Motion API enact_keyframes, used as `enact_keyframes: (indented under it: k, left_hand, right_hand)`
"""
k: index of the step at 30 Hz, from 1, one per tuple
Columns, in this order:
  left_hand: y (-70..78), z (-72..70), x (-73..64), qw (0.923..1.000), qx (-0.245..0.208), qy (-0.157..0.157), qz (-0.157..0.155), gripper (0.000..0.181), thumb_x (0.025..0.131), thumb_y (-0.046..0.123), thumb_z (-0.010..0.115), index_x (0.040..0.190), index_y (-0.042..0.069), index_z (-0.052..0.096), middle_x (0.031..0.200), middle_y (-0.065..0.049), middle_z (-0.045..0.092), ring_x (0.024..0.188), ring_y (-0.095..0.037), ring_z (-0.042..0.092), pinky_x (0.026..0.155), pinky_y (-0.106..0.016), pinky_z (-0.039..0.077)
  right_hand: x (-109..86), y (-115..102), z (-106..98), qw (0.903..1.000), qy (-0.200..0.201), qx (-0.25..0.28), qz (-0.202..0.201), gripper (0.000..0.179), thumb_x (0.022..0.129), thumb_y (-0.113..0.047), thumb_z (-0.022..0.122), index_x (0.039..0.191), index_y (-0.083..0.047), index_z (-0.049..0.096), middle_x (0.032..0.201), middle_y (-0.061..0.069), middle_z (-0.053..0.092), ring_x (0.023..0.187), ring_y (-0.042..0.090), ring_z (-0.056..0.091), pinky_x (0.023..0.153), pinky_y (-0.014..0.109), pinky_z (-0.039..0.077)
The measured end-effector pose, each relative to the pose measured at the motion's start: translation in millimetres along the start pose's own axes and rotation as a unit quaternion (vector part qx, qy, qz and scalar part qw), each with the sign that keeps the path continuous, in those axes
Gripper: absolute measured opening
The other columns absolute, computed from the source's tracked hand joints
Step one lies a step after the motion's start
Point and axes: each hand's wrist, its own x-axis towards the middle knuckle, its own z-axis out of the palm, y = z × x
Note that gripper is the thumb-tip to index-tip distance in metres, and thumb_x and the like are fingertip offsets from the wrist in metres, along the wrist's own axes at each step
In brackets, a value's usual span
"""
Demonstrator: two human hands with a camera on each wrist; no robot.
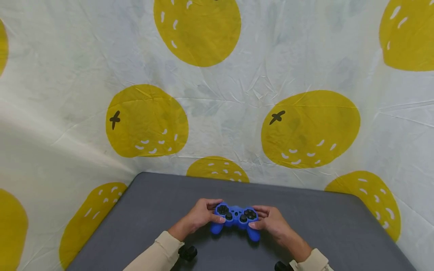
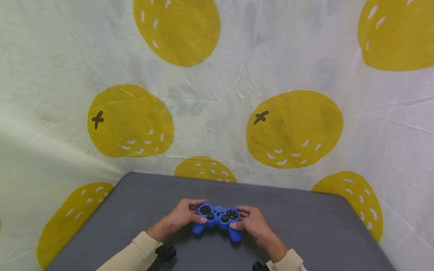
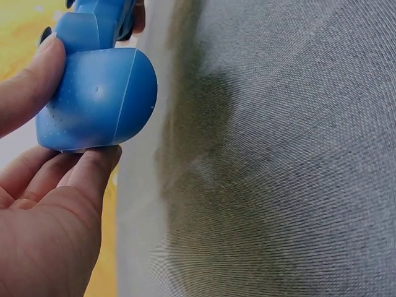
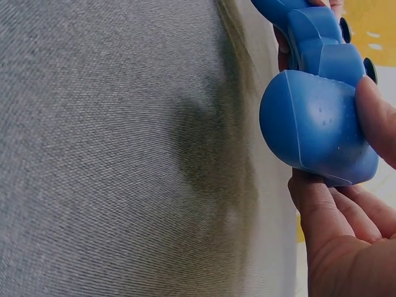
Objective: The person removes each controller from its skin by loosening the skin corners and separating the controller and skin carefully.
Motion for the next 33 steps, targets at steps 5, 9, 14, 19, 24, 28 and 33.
enact_keyframes:
  k: [5,9,14,19,24,28,33]
  left_hand:
    - [5.0,-1.6,-2.0,0.9999,0.01,0.005,-0.004,0.073,0.084,0.004,0.086,0.149,-0.002,0.054,0.152,-0.022,0.057,0.142,-0.043,0.053,0.108,-0.045,0.054]
    - [8.7,-2.3,-2.2,0.9999,0.014,0.006,-0.008,0.073,0.084,0.006,0.086,0.149,-0.001,0.054,0.152,-0.021,0.057,0.143,-0.043,0.052,0.109,-0.046,0.053]
    - [13.1,-3.6,-2.8,0.9999,0.013,0.006,-0.009,0.071,0.084,0.006,0.086,0.148,-0.002,0.055,0.15,-0.022,0.058,0.143,-0.043,0.053,0.107,-0.045,0.054]
    - [19.2,-4.2,-5.0,0.9998,0.02,0.006,-0.005,0.069,0.085,0.007,0.086,0.147,0.0,0.057,0.151,-0.022,0.058,0.143,-0.044,0.052,0.105,-0.045,0.056]
    - [20.9,-4.6,-5.0,0.9998,0.015,0.009,0.003,0.068,0.084,0.006,0.086,0.146,0.0,0.058,0.149,-0.023,0.059,0.139,-0.042,0.057,0.102,-0.043,0.057]
    - [22.1,-5.2,-4.7,0.9998,0.013,0.012,0.004,0.068,0.084,0.005,0.086,0.146,-0.002,0.058,0.147,-0.024,0.06,0.136,-0.04,0.06,0.102,-0.042,0.058]
    - [25.7,-6.4,-5.3,0.9999,0.011,0.012,0.002,0.07,0.084,0.006,0.086,0.147,-0.003,0.056,0.146,-0.024,0.061,0.134,-0.039,0.062,0.101,-0.042,0.058]
  right_hand:
    - [0.2,-6.0,-1.2,0.9999,0.0,-0.009,0.006,0.074,0.076,0.006,0.087,0.141,0.016,0.053,0.133,0.031,0.067,0.111,0.024,0.072,0.088,0.031,0.062]
    - [-0.5,-10.6,-2.6,0.9999,-0.005,-0.011,0.003,0.074,0.077,0.007,0.087,0.142,0.016,0.052,0.134,0.031,0.066,0.112,0.025,0.072,0.09,0.032,0.062]
    - [-1.4,-14.6,-4.1,0.9999,-0.014,-0.008,0.0,0.074,0.078,0.006,0.086,0.142,0.017,0.051,0.134,0.031,0.067,0.112,0.023,0.073,0.09,0.032,0.062]
    - [-2.1,-19.0,-5.3,0.9998,-0.019,-0.006,-0.006,0.074,0.078,0.006,0.086,0.143,0.018,0.05,0.134,0.031,0.067,0.112,0.022,0.073,0.089,0.031,0.062]
    - [-3.1,-23.4,-5.8,0.9998,-0.019,-0.011,-0.004,0.074,0.079,0.005,0.086,0.143,0.016,0.051,0.134,0.031,0.066,0.113,0.024,0.073,0.089,0.031,0.062]
    - [-3.3,-25.8,-6.5,0.9997,-0.021,-0.012,-0.005,0.074,0.079,0.004,0.086,0.143,0.016,0.051,0.134,0.031,0.067,0.112,0.023,0.073,0.089,0.031,0.062]
    - [-4.6,-29.9,-5.8,0.9997,-0.021,-0.011,-0.008,0.073,0.079,0.005,0.085,0.143,0.017,0.051,0.135,0.031,0.066,0.111,0.023,0.074,0.089,0.031,0.062]
